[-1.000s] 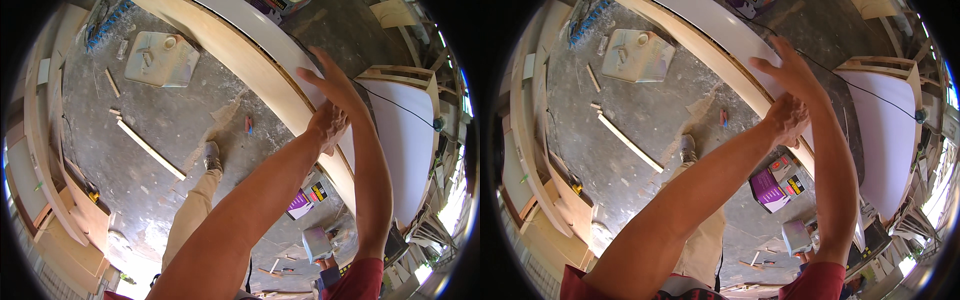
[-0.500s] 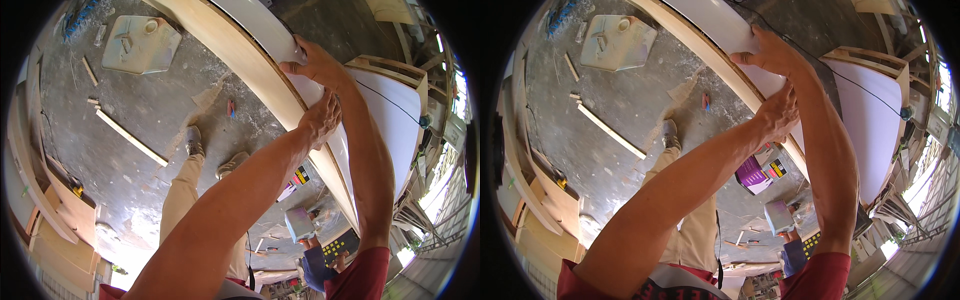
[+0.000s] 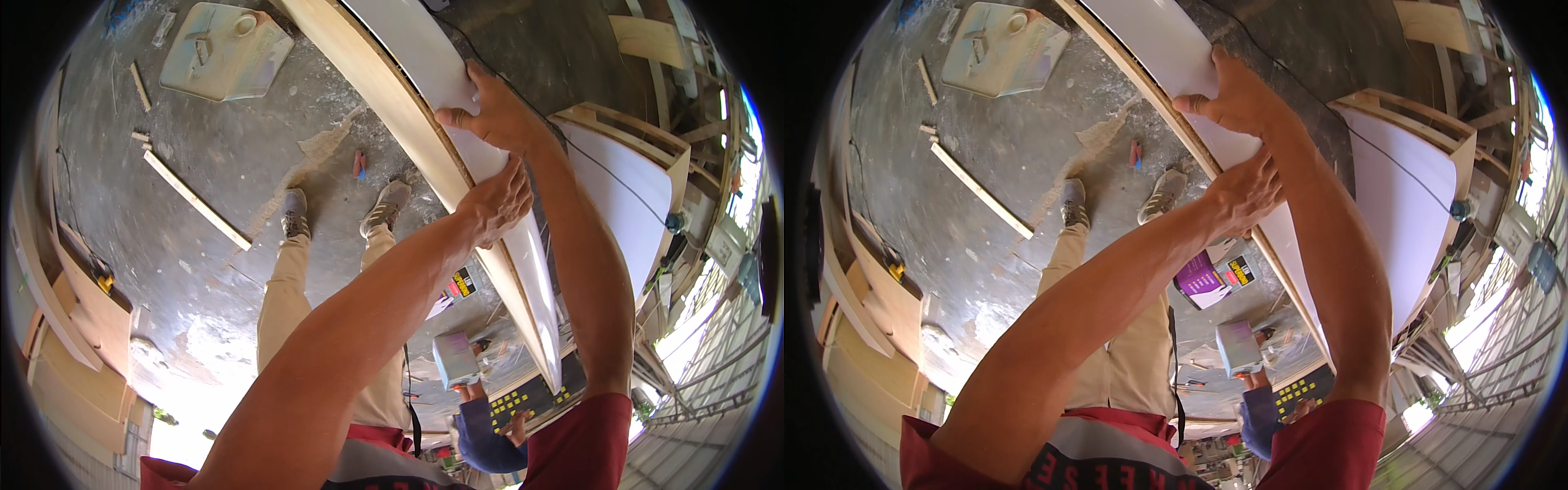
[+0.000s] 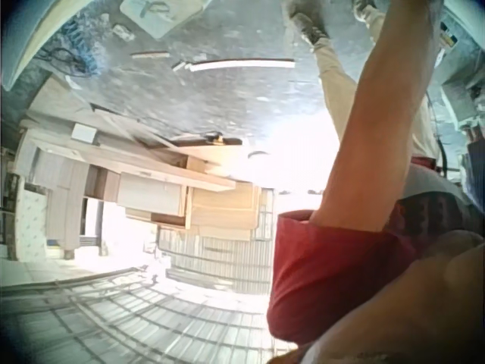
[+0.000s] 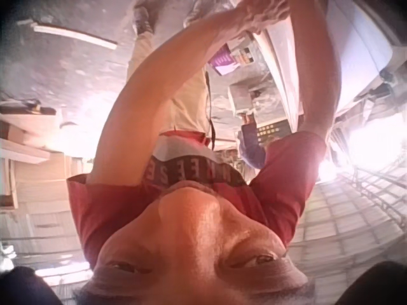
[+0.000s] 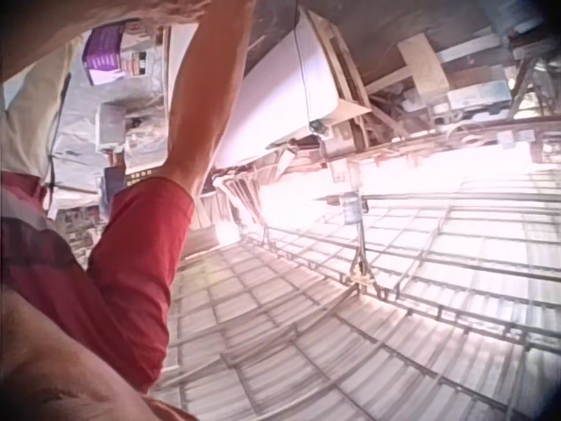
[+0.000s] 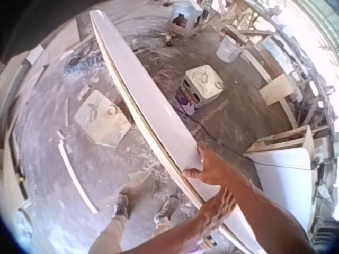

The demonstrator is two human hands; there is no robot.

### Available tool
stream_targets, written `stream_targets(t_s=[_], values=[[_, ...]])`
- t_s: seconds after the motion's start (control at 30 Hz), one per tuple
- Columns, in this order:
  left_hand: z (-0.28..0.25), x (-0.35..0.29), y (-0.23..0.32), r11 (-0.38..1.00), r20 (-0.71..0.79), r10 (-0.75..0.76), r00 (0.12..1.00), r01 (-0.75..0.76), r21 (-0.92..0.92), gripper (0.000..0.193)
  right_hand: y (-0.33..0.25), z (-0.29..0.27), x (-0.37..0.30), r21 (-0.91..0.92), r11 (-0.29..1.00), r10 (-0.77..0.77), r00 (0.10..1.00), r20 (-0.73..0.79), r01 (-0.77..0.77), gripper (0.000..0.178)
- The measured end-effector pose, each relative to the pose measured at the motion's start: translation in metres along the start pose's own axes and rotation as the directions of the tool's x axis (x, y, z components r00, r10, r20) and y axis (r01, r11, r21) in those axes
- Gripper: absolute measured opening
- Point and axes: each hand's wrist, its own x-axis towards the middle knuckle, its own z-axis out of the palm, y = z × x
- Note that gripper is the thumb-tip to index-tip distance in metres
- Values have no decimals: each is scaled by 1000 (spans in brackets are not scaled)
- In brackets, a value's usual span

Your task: The person aligns a long white curved panel onto a wooden frame and presses along the seam to secure it. A second person assists by holding the opposite end of the panel. The person continues to smooth and press the panel along its length to ensure it adheres to the frame.

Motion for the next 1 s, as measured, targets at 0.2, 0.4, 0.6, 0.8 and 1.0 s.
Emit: stream_targets(t_s=[0.2, 0.4, 0.6, 0.8, 1.0], values=[[5, -1, 4, 999, -4, -10, 1000, 10, 52, 105, 8, 4, 11, 120, 983, -141, 990, 27, 137, 99], [8, -7, 1, 998, -120, 18, 993, -10, 63, 84, 4, 4, 13, 95, 977, -195, 981, 16, 193, 95], [9, -4, 5, 998, -68, -11, 998, 16, 66, 89, 10, 9, 17, 117, 972, -200, 979, -49, 205, 88], [9, -3, 5, 997, -93, -25, 995, 31, 72, 83, -9, -4, 6, 440, 892, -165, 981, 107, 102, 74], [-3, -5, -1, 997, 40, 29, 999, -32, 70, 92, -7, 4, 4, 560, 823, -149, 987, 57, 92, 76]])
